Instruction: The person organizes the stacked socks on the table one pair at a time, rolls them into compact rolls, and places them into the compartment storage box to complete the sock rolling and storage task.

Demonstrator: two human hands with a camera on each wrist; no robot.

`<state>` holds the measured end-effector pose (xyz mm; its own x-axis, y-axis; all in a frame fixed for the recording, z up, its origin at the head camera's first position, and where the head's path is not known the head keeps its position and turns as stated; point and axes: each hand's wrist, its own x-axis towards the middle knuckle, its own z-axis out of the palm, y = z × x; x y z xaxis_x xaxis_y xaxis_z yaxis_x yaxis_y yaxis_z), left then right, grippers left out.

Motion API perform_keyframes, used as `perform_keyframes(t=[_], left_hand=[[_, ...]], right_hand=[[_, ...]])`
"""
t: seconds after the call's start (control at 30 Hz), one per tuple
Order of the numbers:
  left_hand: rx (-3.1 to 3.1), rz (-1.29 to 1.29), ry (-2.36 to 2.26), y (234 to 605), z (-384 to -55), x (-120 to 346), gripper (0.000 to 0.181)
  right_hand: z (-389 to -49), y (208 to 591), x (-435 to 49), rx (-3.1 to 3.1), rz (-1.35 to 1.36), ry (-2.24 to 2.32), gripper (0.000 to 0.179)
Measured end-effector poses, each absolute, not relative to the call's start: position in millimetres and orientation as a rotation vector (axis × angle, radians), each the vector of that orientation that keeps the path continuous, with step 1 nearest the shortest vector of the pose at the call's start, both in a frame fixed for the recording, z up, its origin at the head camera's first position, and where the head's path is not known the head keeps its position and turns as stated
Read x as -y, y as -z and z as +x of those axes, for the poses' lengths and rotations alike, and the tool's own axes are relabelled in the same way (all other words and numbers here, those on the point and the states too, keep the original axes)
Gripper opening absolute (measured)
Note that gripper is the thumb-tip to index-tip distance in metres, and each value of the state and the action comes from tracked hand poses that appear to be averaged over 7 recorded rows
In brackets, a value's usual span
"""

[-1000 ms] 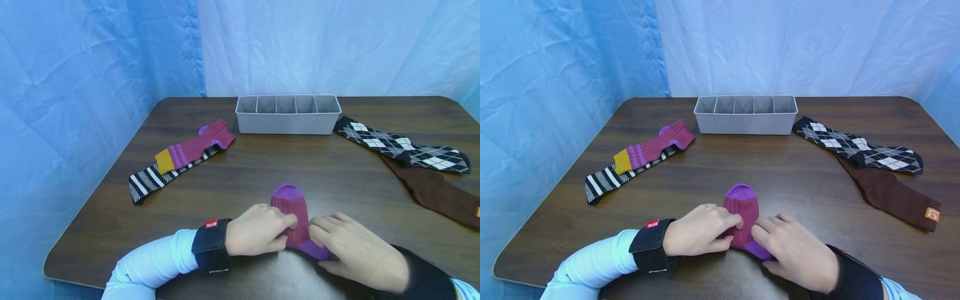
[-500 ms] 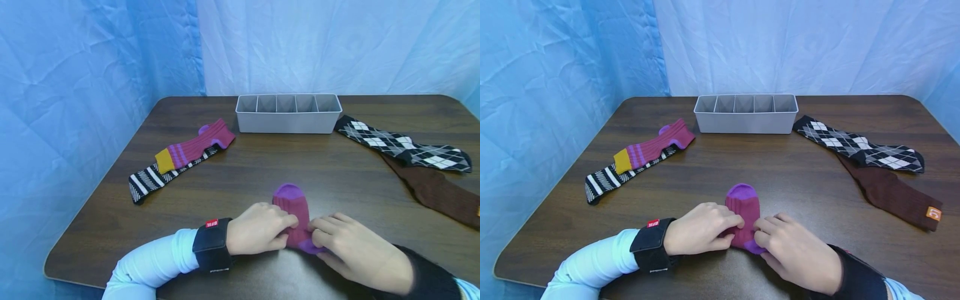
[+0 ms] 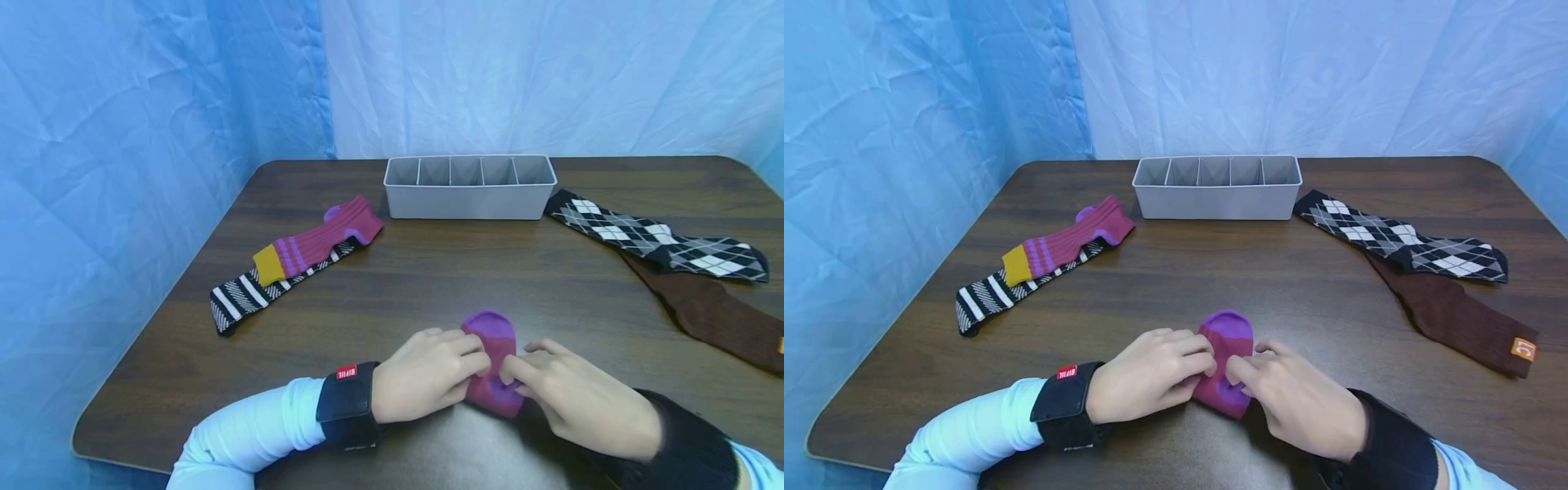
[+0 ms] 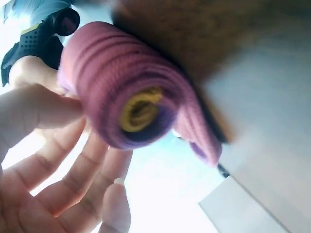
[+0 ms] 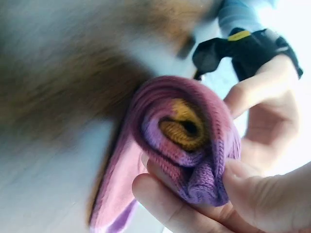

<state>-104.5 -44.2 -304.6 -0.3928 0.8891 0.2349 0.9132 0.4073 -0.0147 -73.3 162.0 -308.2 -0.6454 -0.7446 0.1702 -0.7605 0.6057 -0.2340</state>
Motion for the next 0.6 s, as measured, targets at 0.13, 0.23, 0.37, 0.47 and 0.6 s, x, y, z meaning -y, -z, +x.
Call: perform_keyframes(t=[0.13,0.23,0.37,0.47,0.6], left_hand=[[2.406,-1.590,0.092,303.6,-100.8,44.8,0.013],[2.386,-1.584,0.024,304.8,-99.7,44.2,0.017],[2.342,-1.584,-0.028,307.4,-99.2,42.7,0.017],[2.333,-1.591,-0.036,307.8,-99.1,42.6,0.016],[2.384,-1.607,-0.036,306.5,-99.7,43.6,0.018]], right_hand=[[-77.0,308.9,-163.5,2.808,1.294,-0.451,0.026],[-78.8,309.9,-163.8,2.813,1.266,-0.401,0.030],[-78.9,312.5,-161.7,2.754,1.171,-0.276,0.032],[-77.1,312.6,-160.2,2.733,1.053,-0.256,0.025],[-73.2,309.5,-159.4,2.764,0.999,-0.373,0.016]])
